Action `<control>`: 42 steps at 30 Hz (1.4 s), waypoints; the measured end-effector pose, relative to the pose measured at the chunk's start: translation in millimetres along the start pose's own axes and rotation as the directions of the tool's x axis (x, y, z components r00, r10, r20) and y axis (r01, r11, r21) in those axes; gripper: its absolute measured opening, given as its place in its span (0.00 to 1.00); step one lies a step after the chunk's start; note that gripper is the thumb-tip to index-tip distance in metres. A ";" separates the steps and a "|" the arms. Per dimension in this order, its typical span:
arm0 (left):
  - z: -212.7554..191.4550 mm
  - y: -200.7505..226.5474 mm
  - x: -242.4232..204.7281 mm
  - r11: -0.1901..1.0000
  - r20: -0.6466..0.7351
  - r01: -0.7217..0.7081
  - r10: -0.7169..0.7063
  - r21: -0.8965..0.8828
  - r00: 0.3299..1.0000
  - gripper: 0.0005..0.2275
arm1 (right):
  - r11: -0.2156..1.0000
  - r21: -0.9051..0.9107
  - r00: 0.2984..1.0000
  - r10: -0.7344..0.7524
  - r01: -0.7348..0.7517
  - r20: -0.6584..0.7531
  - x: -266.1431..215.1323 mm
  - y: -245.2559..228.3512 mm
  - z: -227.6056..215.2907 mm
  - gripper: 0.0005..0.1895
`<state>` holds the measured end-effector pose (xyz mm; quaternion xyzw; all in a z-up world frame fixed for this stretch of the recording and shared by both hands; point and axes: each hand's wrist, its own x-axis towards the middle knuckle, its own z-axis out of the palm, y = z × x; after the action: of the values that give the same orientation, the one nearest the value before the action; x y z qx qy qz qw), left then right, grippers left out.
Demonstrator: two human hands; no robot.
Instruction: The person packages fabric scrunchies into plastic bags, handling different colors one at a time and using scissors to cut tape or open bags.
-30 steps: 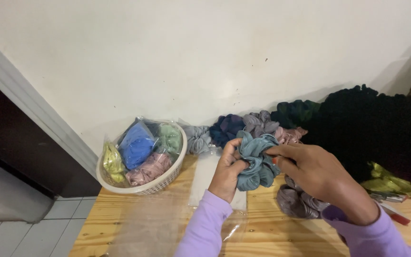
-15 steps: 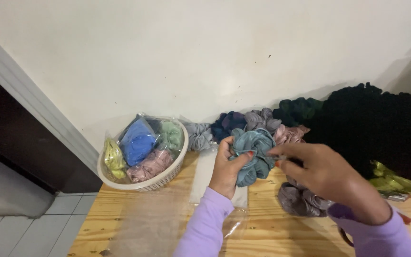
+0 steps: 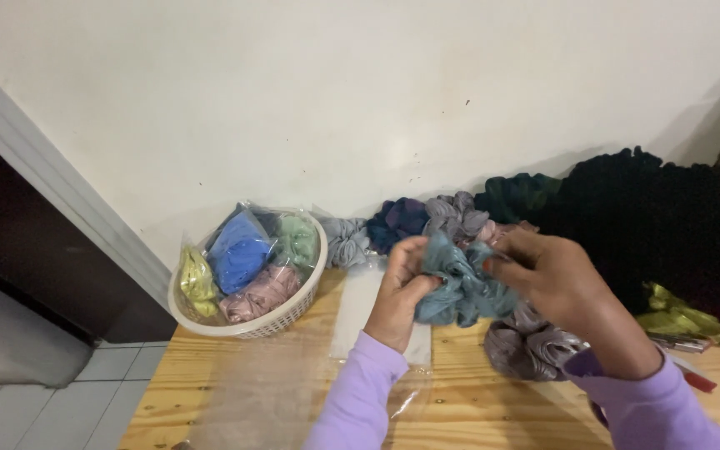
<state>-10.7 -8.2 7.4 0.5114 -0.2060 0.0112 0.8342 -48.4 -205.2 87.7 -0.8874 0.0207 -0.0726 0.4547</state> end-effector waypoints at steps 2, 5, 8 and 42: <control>-1.7 8.7 1.2 1.000 -0.071 0.006 -0.004 0.022 0.997 0.23 | 1.000 -0.008 0.999 -0.017 0.017 -0.036 -7.0 -11.1 -10.6 0.10; -6.6 16.9 0.9 0.989 -0.183 0.034 -0.007 0.146 0.983 0.06 | 0.998 -0.006 0.992 -0.070 0.070 -0.102 -10.1 -13.4 -11.8 0.10; -21.3 11.4 -4.7 0.915 -0.102 0.320 -0.304 0.244 0.947 0.30 | 0.990 -0.018 0.981 -0.140 0.139 -0.135 -14.4 -14.2 -7.1 0.11; -15.8 -23.3 -36.2 0.952 -0.241 0.286 -0.254 0.106 0.937 0.17 | 0.993 -0.060 0.986 0.107 -0.100 0.129 5.5 1.2 40.6 0.19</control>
<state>-33.3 1.3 -31.4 0.5874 -0.0370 -0.0315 0.8078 -37.0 -173.8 64.0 -0.8999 0.0388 0.0105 0.4343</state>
